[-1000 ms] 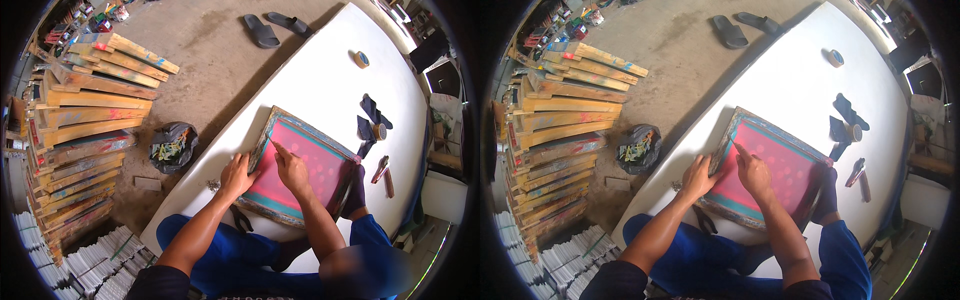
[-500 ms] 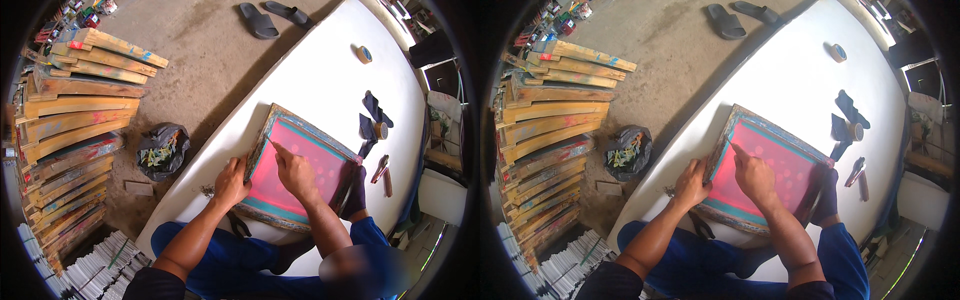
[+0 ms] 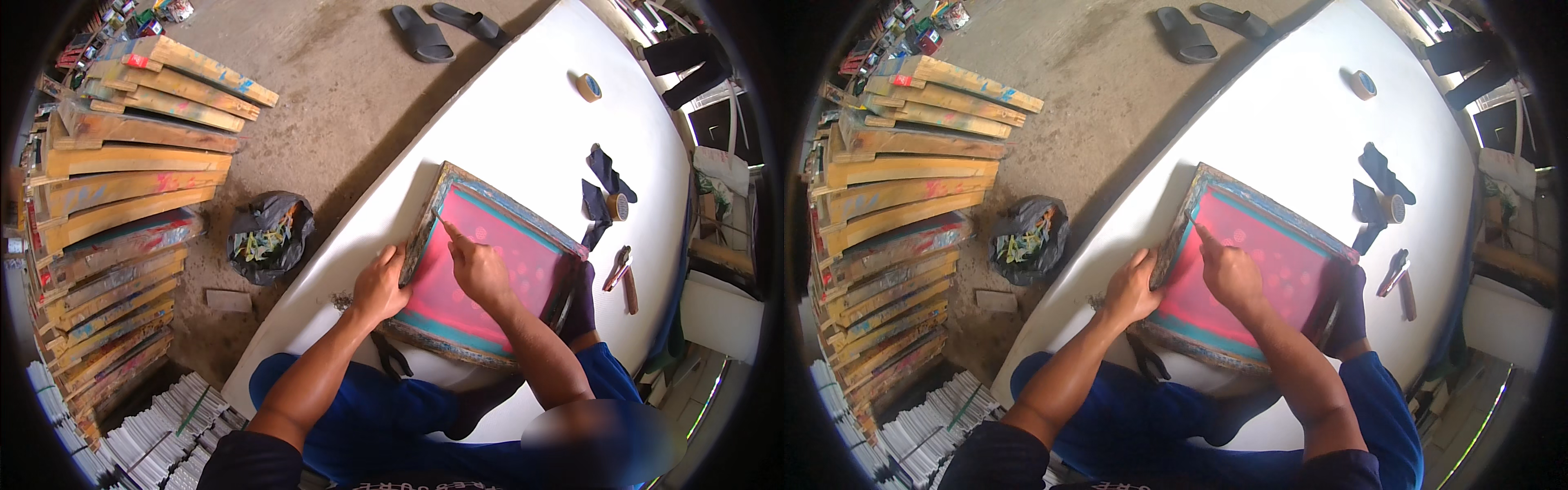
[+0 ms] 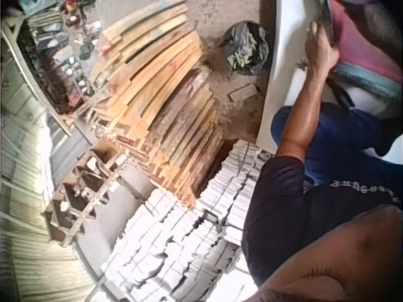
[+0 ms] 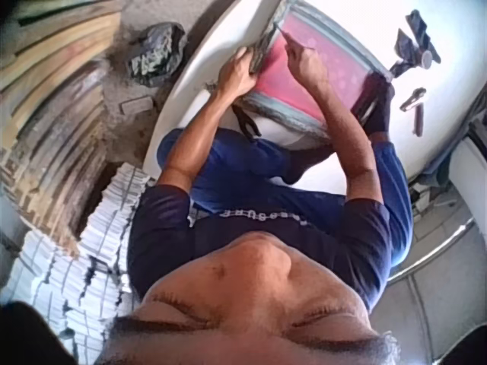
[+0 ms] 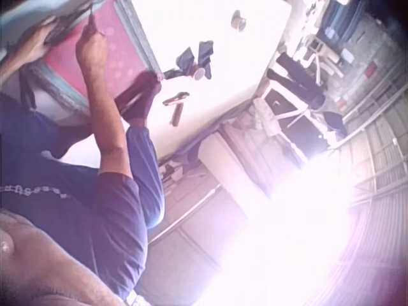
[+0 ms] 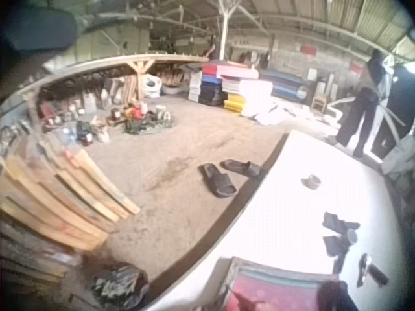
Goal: The person sits on the floor and uses a small metal tool to scrape the edge of a rectangular frame with a pink surface. The person repeatedly scrapes along the frame's border, removing material and creating small debris.
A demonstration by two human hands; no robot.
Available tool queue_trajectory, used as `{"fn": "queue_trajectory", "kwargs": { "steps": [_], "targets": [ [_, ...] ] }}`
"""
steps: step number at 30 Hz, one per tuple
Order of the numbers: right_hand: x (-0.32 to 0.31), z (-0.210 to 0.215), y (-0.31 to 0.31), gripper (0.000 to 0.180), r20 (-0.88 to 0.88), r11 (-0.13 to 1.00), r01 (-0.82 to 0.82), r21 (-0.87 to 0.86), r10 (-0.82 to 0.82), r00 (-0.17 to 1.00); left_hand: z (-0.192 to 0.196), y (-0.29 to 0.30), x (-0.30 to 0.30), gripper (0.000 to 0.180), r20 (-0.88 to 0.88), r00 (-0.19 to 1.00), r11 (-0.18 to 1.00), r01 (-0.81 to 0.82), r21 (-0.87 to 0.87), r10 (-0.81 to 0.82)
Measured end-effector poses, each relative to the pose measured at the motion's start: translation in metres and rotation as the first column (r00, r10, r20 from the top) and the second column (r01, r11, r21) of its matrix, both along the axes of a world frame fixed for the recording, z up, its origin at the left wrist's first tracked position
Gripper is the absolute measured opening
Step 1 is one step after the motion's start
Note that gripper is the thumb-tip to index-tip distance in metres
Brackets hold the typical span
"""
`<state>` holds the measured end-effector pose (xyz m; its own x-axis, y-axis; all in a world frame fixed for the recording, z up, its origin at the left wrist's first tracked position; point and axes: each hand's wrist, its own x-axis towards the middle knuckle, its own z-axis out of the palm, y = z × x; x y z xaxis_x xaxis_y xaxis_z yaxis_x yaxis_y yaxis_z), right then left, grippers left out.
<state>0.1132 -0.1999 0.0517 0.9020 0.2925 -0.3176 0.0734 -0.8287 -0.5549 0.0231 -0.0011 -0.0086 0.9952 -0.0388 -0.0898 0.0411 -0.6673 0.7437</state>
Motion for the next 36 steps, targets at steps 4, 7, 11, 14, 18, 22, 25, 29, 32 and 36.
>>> {"fn": "queue_trajectory", "kwargs": {
  "steps": [4, 7, 11, 14, 18, 22, 25, 29, 32, 36],
  "targets": [
    [0.007, -0.03, -0.024, 0.042, 0.066, 0.973, -0.016, 0.23, 0.001, 0.998, 0.002, -0.003, 0.002, 0.078, -0.001, 1.0, 1.0, 0.016, 0.001, -0.016],
    [0.002, -0.022, -0.016, 0.042, 0.099, 0.996, -0.083, 0.041, 0.079, 0.992, -0.003, 0.001, -0.001, 0.079, -0.001, 1.0, 1.0, 0.018, 0.017, -0.018],
    [0.006, -0.029, -0.023, 0.043, -0.147, 0.965, 0.084, 0.248, -0.048, 0.988, -0.004, -0.001, 0.0, 0.078, -0.002, 1.0, 0.999, 0.026, 0.023, -0.026],
    [0.012, -0.017, -0.021, 0.043, -0.263, 0.965, 0.122, 0.234, -0.058, 0.963, -0.002, 0.001, 0.0, 0.078, -0.016, 0.999, 0.999, 0.028, 0.017, -0.027],
    [0.01, -0.029, -0.03, 0.046, 0.127, 0.983, -0.185, 0.014, 0.182, 0.975, -0.004, 0.0, -0.001, 0.077, -0.012, 1.0, 0.999, 0.024, 0.03, -0.024],
    [0.023, -0.065, -0.05, 0.046, 0.137, 0.905, -0.177, 0.386, 0.133, 0.982, -0.004, -0.004, 0.001, 0.076, 0.005, 1.0, 1.0, 0.024, 0.0, -0.024],
    [0.029, -0.024, -0.029, 0.04, -0.392, 0.929, 0.161, 0.334, -0.018, 0.92, -0.001, 0.001, -0.002, 0.075, -0.05, 0.999, 1.0, 0.005, -0.003, -0.005],
    [0.026, -0.049, -0.034, 0.04, 0.252, 0.919, -0.248, 0.305, 0.174, 0.952, 0.001, 0.0, 0.003, 0.076, -0.063, 0.998, 1.0, 0.028, 0.003, -0.028],
    [0.03, -0.03, -0.034, 0.043, -0.14, 0.959, -0.016, 0.284, 0.058, 0.988, -0.003, 0.002, 0.0, 0.077, -0.018, 1.0, 1.0, 0.022, 0.002, -0.021],
    [0.034, -0.005, -0.026, 0.041, -0.509, 0.933, 0.256, 0.252, -0.097, 0.855, -0.003, 0.0, 0.001, 0.077, -0.038, 0.999, 1.0, 0.014, -0.006, -0.014]
  ]
}}
